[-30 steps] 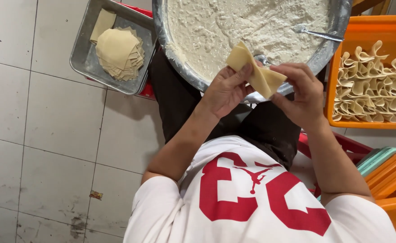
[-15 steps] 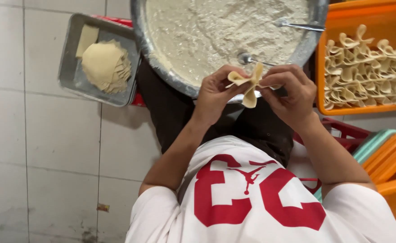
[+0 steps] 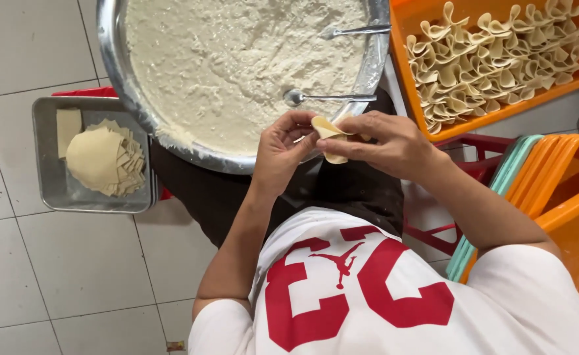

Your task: Manually assembling wontons by scooping filling onto wrappers and folding them into a specific shape.

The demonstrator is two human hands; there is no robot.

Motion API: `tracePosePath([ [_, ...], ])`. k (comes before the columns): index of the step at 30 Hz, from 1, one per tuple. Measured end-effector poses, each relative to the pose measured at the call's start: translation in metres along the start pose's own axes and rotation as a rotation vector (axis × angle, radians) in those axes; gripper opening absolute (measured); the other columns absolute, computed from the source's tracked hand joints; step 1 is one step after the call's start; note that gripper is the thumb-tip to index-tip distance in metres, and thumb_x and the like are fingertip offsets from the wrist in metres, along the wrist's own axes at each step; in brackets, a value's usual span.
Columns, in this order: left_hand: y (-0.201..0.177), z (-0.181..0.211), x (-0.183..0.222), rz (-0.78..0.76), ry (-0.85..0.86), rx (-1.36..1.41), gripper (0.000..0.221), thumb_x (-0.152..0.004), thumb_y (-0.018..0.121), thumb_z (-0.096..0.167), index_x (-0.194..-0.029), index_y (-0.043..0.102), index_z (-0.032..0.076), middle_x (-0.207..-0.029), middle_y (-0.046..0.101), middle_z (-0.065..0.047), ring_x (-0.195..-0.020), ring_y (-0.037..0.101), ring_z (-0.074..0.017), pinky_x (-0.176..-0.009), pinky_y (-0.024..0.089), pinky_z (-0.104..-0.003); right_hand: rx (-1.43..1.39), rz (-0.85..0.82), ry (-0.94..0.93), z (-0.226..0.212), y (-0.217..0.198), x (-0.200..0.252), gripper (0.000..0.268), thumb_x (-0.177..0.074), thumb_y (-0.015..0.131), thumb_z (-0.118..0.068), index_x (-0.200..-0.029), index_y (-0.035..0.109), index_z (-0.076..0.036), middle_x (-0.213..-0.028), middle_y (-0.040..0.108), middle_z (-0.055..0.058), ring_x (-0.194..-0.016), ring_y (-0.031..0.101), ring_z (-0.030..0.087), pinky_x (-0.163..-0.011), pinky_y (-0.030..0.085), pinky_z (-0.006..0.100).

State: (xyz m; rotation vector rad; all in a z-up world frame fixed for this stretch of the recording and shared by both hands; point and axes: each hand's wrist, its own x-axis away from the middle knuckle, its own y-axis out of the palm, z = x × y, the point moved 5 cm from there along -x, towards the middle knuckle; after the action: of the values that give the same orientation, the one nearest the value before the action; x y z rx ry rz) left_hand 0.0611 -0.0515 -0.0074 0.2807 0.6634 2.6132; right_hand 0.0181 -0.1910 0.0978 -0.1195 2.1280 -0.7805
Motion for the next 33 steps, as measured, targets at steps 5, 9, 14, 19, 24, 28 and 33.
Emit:
tracePosePath([
  [5,0.002,0.014,-0.011,0.049,-0.022,-0.032,0.026,-0.086,0.065,0.003,-0.110,0.057,0.002,-0.097,0.062,-0.011,-0.087,0.066,-0.0172,-0.081,0.059,-0.031,0.252,-0.042,0.219,0.098,-0.025,0.075,0.011,-0.090,0.069,0.001,-0.092,0.073,-0.008,-0.091,0.069,0.011,-0.072,0.065,0.023,-0.060,0.052,0.032],
  [9,-0.026,0.021,-0.007,0.163,-0.041,-0.029,0.021,-0.085,0.064,-0.002,-0.105,0.060,0.004,-0.096,0.064,-0.010,-0.086,0.065,-0.0165,-0.084,0.058,-0.027,0.549,-0.061,0.319,0.194,-0.085,0.115,0.012,-0.098,0.088,0.006,-0.098,0.076,0.004,-0.091,0.074,0.016,-0.084,0.070,0.023,-0.070,0.057,0.028],
  [14,-0.078,0.034,0.011,0.402,0.052,-0.162,0.018,-0.085,0.063,-0.001,-0.102,0.061,0.006,-0.092,0.064,-0.007,-0.083,0.065,-0.0145,-0.081,0.058,-0.027,0.797,-0.138,0.438,0.288,-0.128,0.180,0.007,-0.100,0.077,0.006,-0.100,0.076,-0.001,-0.093,0.075,0.011,-0.080,0.072,0.019,-0.065,0.059,0.024],
  [19,-0.157,0.053,0.043,0.697,0.193,-0.278,0.015,-0.085,0.066,0.004,-0.099,0.060,0.005,-0.087,0.063,-0.006,-0.077,0.064,-0.0131,-0.076,0.057,-0.023,1.204,-0.569,0.458,0.373,-0.115,0.265,0.008,-0.096,0.074,-0.025,-0.101,0.075,-0.031,-0.096,0.069,-0.009,-0.079,0.066,0.015,-0.068,0.050,0.031],
  [24,-0.266,0.074,0.096,0.994,0.405,-0.534,0.005,-0.090,0.062,0.003,-0.091,0.057,0.004,-0.073,0.058,-0.007,-0.064,0.057,-0.0119,-0.064,0.053,-0.022,0.879,-0.376,0.640,0.297,-0.098,0.190,0.045,-0.074,0.059,0.014,-0.112,0.072,-0.007,-0.112,0.055,0.019,-0.091,0.056,0.035,-0.075,0.045,0.042],
  [28,-0.390,0.043,0.134,1.201,0.462,-1.073,0.011,-0.082,0.062,0.002,-0.090,0.067,0.008,-0.085,0.068,-0.006,-0.077,0.065,-0.0181,-0.071,0.055,-0.026,0.331,-0.287,0.556,0.222,-0.045,0.153,0.017,-0.110,0.044,0.018,-0.120,0.054,0.010,-0.109,0.053,0.023,-0.096,0.055,0.034,-0.084,0.042,0.039],
  [33,-0.477,-0.008,0.123,1.246,0.068,-1.268,0.046,-0.088,0.063,0.021,-0.127,0.047,0.004,-0.122,0.056,-0.019,-0.114,0.054,-0.0328,-0.098,0.044,-0.039,0.305,-0.355,0.761,0.157,0.007,0.133,0.014,-0.110,0.066,-0.005,-0.106,0.056,0.004,-0.091,0.062,0.016,-0.080,0.061,0.025,-0.070,0.048,0.036],
])
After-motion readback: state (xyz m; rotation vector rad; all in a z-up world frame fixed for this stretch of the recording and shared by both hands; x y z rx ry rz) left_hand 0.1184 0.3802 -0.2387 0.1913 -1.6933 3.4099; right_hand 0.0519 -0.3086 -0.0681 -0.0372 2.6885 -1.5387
